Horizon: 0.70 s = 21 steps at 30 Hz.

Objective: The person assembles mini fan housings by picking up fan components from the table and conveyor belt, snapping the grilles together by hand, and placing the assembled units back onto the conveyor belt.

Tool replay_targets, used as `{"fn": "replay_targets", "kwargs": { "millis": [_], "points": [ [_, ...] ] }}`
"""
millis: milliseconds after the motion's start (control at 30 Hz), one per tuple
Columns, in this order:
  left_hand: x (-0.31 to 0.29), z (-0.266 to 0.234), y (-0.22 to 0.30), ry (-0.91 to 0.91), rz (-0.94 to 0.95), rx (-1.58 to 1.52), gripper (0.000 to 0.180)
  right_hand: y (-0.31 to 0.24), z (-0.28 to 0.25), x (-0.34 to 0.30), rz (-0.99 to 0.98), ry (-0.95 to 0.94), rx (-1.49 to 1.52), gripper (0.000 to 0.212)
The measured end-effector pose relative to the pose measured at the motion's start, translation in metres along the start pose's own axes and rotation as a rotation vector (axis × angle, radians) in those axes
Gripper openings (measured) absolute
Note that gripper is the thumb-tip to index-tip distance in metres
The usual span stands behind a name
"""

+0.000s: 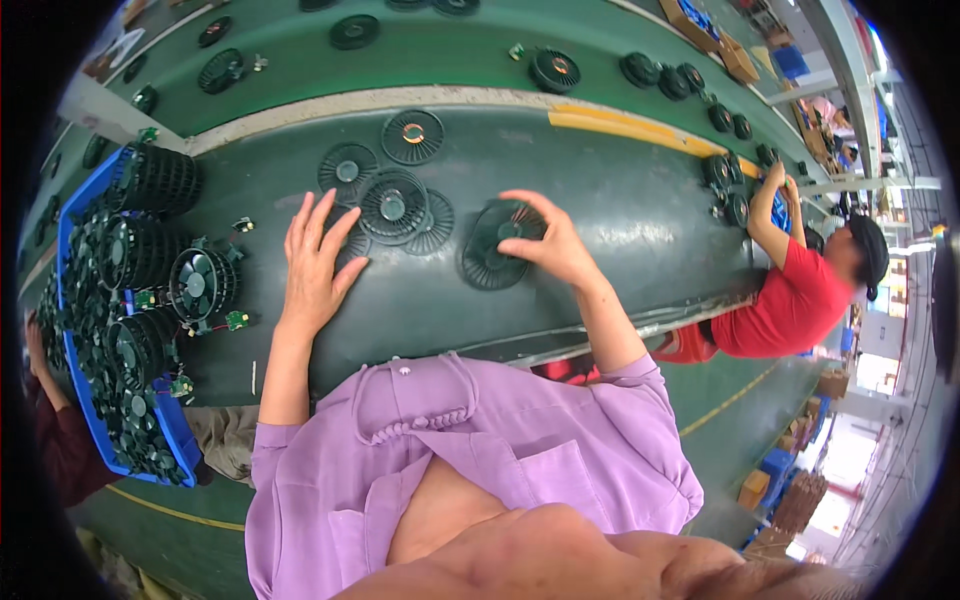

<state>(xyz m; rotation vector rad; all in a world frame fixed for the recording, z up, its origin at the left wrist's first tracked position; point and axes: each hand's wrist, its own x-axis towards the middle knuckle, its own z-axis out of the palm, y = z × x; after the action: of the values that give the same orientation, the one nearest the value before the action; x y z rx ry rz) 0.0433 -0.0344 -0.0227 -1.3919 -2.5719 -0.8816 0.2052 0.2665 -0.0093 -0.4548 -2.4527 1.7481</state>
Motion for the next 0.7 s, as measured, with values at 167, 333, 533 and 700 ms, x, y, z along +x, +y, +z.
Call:
{"fn": "replay_targets", "kwargs": {
  "millis": [167, 333, 533, 700],
  "points": [
    [0.014, -0.014, -0.003, 0.094, 0.005, 0.005, 0.055, 0.004, -0.018, 0.063, 0.002, 0.1, -0.114, 0.059],
    [0.054, -0.016, -0.022, 0.141, -0.081, 0.0, 0.046, -0.016, -0.034, 0.135, -0.315, 0.091, -0.514, 0.051],
    [0.098, 0.005, -0.093, 0.363, -0.173, -0.043, 0.034, -0.033, -0.039, 0.3, -0.569, 0.233, -0.525, 0.057],
    [0.117, 0.038, -0.11, 0.569, -0.306, -0.17, 0.031, 0.008, -0.093, 0.452, -0.407, 0.408, -1.001, 0.068]
  ]
}}
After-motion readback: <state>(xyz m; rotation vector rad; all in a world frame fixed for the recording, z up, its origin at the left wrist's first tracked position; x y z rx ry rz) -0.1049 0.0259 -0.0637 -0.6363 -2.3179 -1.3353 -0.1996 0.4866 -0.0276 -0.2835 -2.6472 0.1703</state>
